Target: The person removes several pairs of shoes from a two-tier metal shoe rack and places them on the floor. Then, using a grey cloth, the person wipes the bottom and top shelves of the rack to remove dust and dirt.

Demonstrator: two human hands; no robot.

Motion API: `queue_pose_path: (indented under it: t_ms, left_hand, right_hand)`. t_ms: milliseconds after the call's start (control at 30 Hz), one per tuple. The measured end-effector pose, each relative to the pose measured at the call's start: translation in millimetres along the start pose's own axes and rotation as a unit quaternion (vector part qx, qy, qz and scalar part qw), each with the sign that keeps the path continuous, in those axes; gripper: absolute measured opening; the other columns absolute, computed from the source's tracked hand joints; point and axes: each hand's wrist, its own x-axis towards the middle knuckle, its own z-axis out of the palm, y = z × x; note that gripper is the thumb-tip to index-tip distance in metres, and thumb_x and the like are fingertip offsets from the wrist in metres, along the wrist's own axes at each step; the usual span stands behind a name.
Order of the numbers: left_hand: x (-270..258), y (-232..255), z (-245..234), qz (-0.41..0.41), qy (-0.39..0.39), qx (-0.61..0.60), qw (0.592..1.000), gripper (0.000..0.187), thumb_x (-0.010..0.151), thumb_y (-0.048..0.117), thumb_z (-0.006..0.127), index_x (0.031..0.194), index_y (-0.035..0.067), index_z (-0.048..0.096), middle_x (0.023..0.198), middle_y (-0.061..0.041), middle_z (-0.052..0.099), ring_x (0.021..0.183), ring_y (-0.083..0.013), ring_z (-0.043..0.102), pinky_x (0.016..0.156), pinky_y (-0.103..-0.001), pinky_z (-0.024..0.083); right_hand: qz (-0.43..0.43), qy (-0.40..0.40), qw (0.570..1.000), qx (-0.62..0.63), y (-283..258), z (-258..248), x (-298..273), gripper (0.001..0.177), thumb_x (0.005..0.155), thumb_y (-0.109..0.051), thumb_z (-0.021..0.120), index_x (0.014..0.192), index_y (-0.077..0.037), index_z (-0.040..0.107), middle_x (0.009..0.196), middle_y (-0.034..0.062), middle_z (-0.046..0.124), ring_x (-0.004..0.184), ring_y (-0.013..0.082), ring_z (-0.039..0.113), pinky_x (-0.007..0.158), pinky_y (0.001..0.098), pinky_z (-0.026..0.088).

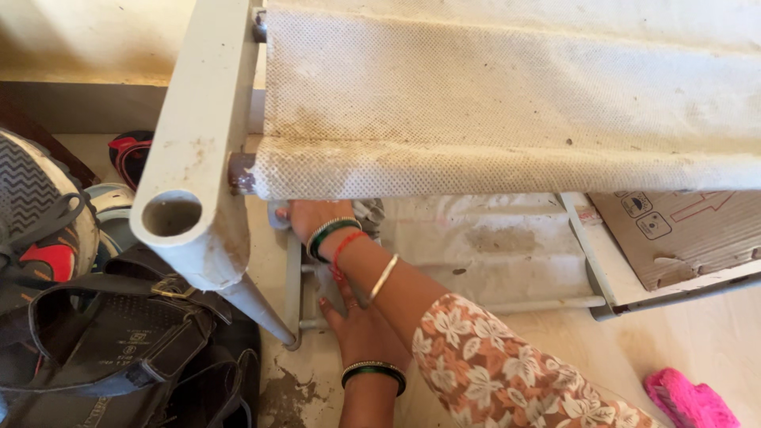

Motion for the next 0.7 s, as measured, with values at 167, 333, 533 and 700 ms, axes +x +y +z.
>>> queue_pose_path:
  t_ms: [167,333,533,700]
  left_hand:
    - [-2,-3,0,0.002,0.032,-0.063,0.997,0.077,0.093,0.051,0.046,0.161,0.023,0.023,0.170,-0.014,0.015,0.153,-0.0501,0.000,0.108,-0.077,0.005]
    - [-4,-3,0,0.001,-0.011,-0.058,0.998,0.072,0.097,0.050,0.042,0.159,0.020,0.022,0.167,-0.013,0.016,0.152,-0.0462,0.004,0.113,-0.078,0.005]
    - [-2,-11,0,-0.006,0.011,-0.051,0.999,0.080,0.094,0.050,0.046,0.162,0.017,0.019,0.169,-0.019,0.011,0.150,-0.0469,-0.002,0.111,-0.075,0.003]
    - [-4,-7,-2,0.013,0.032,-0.070,0.997,0.074,0.094,0.046,0.045,0.162,0.026,0.022,0.170,-0.014,0.013,0.155,-0.0528,-0.003,0.108,-0.078,0.003]
  right_hand:
    - [-0.013,-0.018,0.999,0.024,-3,-7,0,0.045,0.094,-0.045,0.059,0.115,-0.007,0.071,0.119,0.0164,0.070,0.113,0.0371,0.063,0.095,0.0516,0.047]
    - [-0.031,-0.042,0.999,0.001,-10,-11,-18,0.046,0.100,-0.044,0.055,0.122,-0.006,0.067,0.118,0.0173,0.071,0.114,0.0366,0.066,0.094,0.0501,0.050]
    - [0.017,-0.076,0.997,0.002,-15,-18,0,0.045,0.100,-0.046,0.054,0.113,-0.007,0.072,0.117,0.0179,0.070,0.114,0.0379,0.064,0.098,0.0525,0.046]
    - [-0.056,0.041,0.997,0.013,-9,-9,-9,0.046,0.091,-0.044,0.058,0.112,-0.006,0.073,0.111,0.0185,0.072,0.106,0.0403,0.066,0.089,0.0537,0.049]
